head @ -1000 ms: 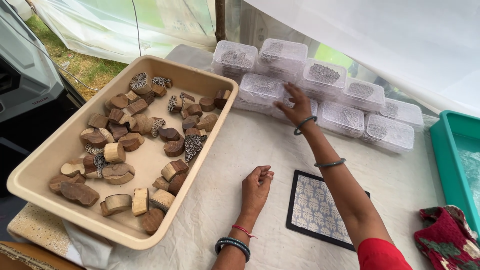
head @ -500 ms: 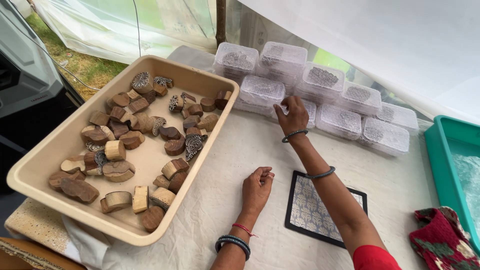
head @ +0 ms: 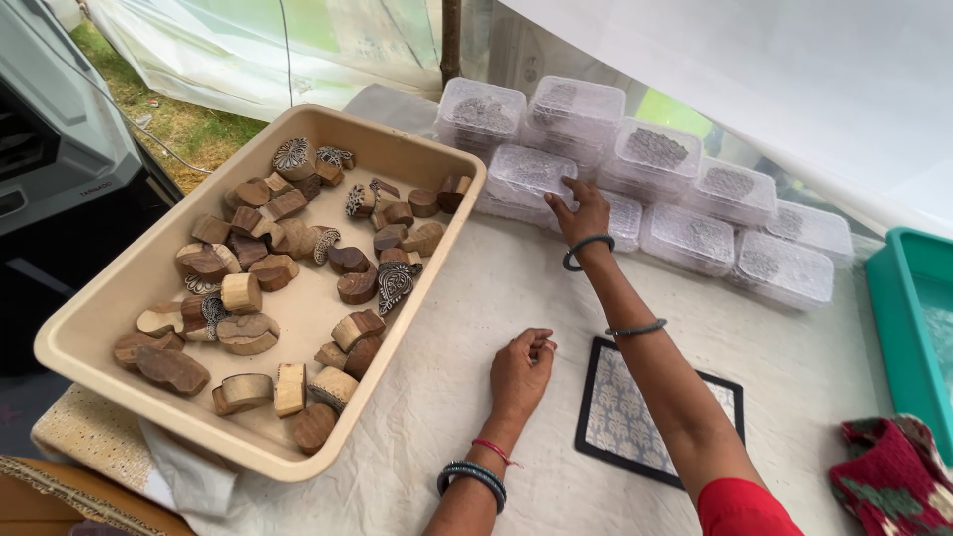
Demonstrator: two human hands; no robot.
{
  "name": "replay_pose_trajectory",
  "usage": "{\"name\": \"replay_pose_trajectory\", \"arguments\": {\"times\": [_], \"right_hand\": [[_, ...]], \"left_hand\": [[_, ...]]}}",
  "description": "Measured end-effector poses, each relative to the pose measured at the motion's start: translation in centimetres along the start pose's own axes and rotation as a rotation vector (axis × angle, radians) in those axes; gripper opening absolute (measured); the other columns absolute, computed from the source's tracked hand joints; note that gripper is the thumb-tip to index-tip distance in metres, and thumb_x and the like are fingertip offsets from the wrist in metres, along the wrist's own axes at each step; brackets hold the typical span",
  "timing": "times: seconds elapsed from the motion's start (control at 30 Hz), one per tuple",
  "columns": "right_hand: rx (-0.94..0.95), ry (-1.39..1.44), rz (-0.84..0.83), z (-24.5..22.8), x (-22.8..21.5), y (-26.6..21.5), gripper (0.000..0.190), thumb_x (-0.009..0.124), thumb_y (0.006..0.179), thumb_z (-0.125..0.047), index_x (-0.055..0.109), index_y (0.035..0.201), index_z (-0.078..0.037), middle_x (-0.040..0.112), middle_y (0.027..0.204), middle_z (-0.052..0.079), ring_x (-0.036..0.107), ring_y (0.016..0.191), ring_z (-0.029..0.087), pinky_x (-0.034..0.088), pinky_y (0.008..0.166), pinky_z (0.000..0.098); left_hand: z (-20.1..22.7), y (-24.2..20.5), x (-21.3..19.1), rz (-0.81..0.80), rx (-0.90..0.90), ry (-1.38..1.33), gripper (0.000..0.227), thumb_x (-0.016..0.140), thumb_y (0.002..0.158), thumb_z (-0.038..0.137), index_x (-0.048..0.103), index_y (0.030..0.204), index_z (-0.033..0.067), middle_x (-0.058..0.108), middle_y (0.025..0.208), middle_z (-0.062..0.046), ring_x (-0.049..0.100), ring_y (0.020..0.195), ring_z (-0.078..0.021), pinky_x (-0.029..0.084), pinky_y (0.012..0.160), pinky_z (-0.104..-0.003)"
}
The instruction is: The person cleans a clear plastic container with a cloth, places a wooden block stamp inside, closes the lid, and wraps the container in bubble wrap. They then secure the wrapped package with multiple pieces of clear tape.
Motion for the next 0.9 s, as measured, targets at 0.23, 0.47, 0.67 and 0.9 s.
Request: {"name": "replay_pose_trajectory", "arguments": {"times": [0.23,0.47,0.67,0.9], "right_hand": [[-0.027,0.052,-0.009,-3.1,-6.4,-6.2,0.058,0.075,0.093,-0.040,0.062,0.136,-0.004,0.063,0.119,0.017,0.067,0.106,0.031,0.059,0.086,0.0433],[-0.066,-0.271,-0.611,-3.9,-17.3,-24.4,0.049,0.069,0.095,-0.039,0.065,0.133,-0.009,0.055,0.146,0.013,0.049,0.136,0.031,0.040,0.113,0.0467],[0.022,-0.357,-0.634,-1.6,-24.6,-31.7,0.050,0.058,0.098,-0.039,0.060,0.141,-0.014,0.046,0.156,0.007,0.037,0.147,0.026,0.027,0.119,0.0452],[-0.037,-0.385,-0.555,-0.9,-25.5,-32.8,0.046,0.056,0.101,-0.035,0.060,0.143,-0.015,0.048,0.156,0.007,0.036,0.148,0.026,0.027,0.120,0.0464]], "left_hand": [[0.0,0.1,-0.3,-0.014,0.062,0.016,0.023,0.065,0.094,0.019,0.074,0.110,0.0062,0.080,0.092,-0.008,0.077,0.081,-0.0161,0.060,0.072,-0.030],[-1.9,0.6,0.6,-0.022,0.124,0.075,0.023,0.070,0.095,0.021,0.074,0.111,0.0061,0.080,0.092,-0.009,0.075,0.079,-0.0153,0.059,0.072,-0.029],[-1.4,0.4,0.7,-0.012,0.214,0.169,0.021,0.070,0.096,0.018,0.074,0.114,0.0072,0.079,0.095,-0.008,0.075,0.082,-0.0155,0.059,0.073,-0.030],[-0.2,-1.3,1.2,-0.038,0.334,0.248,0.027,0.068,0.094,0.010,0.070,0.121,0.0063,0.074,0.115,-0.011,0.075,0.101,-0.0206,0.061,0.088,-0.033]]}}
Point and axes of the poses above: each hand's wrist, its own y-axis towards the middle knuckle, its own x-axis out of the palm, z = x × y, the point moved 8 cm from there along y, towards the middle knuckle
